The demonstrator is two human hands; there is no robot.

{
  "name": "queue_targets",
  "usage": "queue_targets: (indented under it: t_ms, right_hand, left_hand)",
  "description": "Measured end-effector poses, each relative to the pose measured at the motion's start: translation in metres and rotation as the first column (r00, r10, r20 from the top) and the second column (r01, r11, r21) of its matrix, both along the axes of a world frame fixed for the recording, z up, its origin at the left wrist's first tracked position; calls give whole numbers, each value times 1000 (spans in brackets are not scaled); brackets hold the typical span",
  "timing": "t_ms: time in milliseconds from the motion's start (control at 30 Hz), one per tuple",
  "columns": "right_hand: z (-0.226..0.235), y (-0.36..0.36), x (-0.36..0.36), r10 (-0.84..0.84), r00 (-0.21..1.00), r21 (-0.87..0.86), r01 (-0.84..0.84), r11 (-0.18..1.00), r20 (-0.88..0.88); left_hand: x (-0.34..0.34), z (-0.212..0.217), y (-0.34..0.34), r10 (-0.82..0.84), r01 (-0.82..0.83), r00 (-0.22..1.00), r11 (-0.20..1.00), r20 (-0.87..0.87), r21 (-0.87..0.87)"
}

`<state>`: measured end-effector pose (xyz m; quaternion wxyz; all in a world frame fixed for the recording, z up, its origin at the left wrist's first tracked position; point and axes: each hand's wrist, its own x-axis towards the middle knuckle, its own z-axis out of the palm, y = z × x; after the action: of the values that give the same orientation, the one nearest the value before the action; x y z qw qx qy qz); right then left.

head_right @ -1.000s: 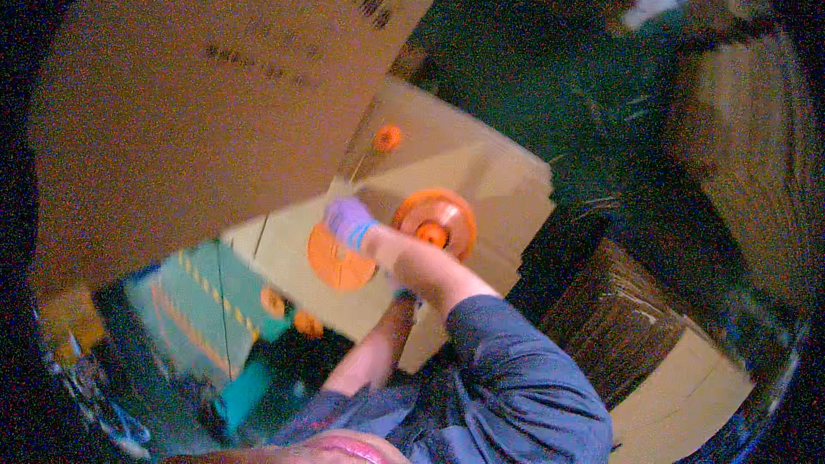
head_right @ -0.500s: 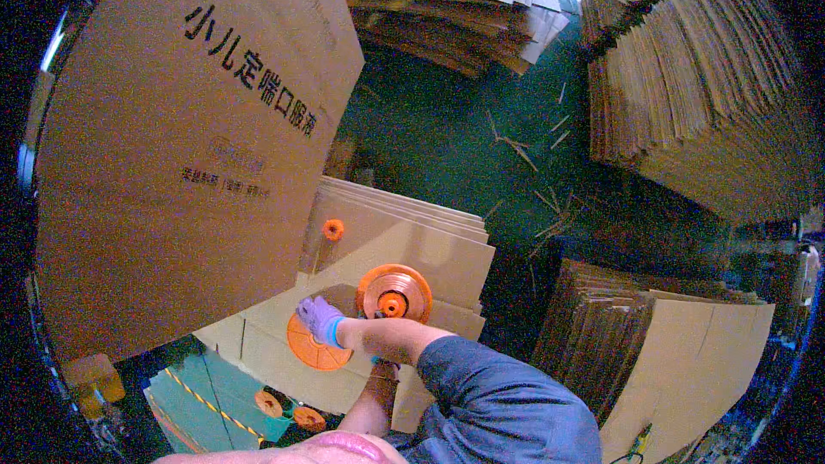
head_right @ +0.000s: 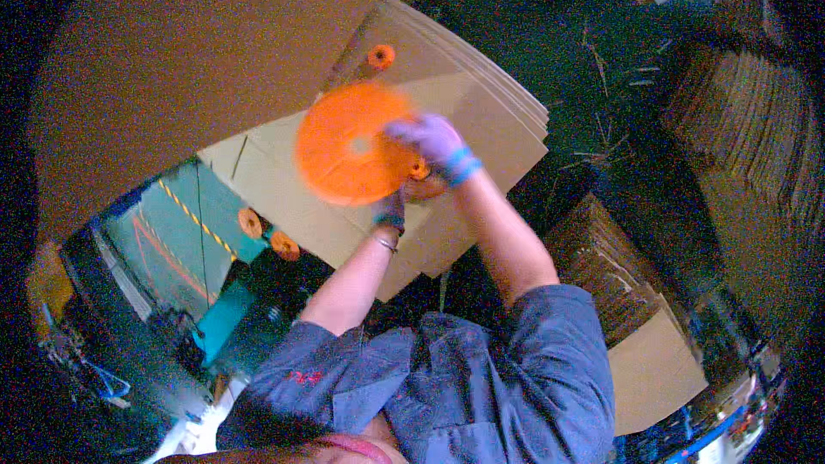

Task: The person cuts a wire on a machine with pliers, then prepares a coil of copper wire by cutting its plastic bindings. They place the copper coil onto an orange spool and handle components inside an electrical cabinet after plugging in a small fan.

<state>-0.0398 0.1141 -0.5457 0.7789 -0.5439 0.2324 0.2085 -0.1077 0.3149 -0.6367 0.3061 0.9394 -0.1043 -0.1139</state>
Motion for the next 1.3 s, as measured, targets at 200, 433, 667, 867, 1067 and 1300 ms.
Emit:
queue_targets:
  t_ms: [200,433,667,867,1067,1300]
  right_hand:
    - [-21,-80,-83,-561,827,36,560,828,33]
    - [-55,-31,-96,-324,918,185,368,911,-227]
    - [-57,-51,-75,60,986,-85,-74,994,-155]
    - [-48,-55,-57,260,943,-322,-317,892,-206]
    - [-20,-48,-46,435,870,-655,-470,592,-232]
    - [-13,-41,-42,440,845,-724,-505,469,-304]
  left_hand:
    - [11,32,-28,435,-496,855,845,-281,-200]
    - [9,6,-16,137,-866,464,-139,-875,-481]
    - [9,-15,-1,97,-850,524,-4,-846,-527]
    - [14,-24,8,69,-575,747,567,-662,-590]
    - [24,-9,6,-84,-767,594,243,-800,-594]
    - [30,2,6,-8,-897,441,-22,-897,-441]
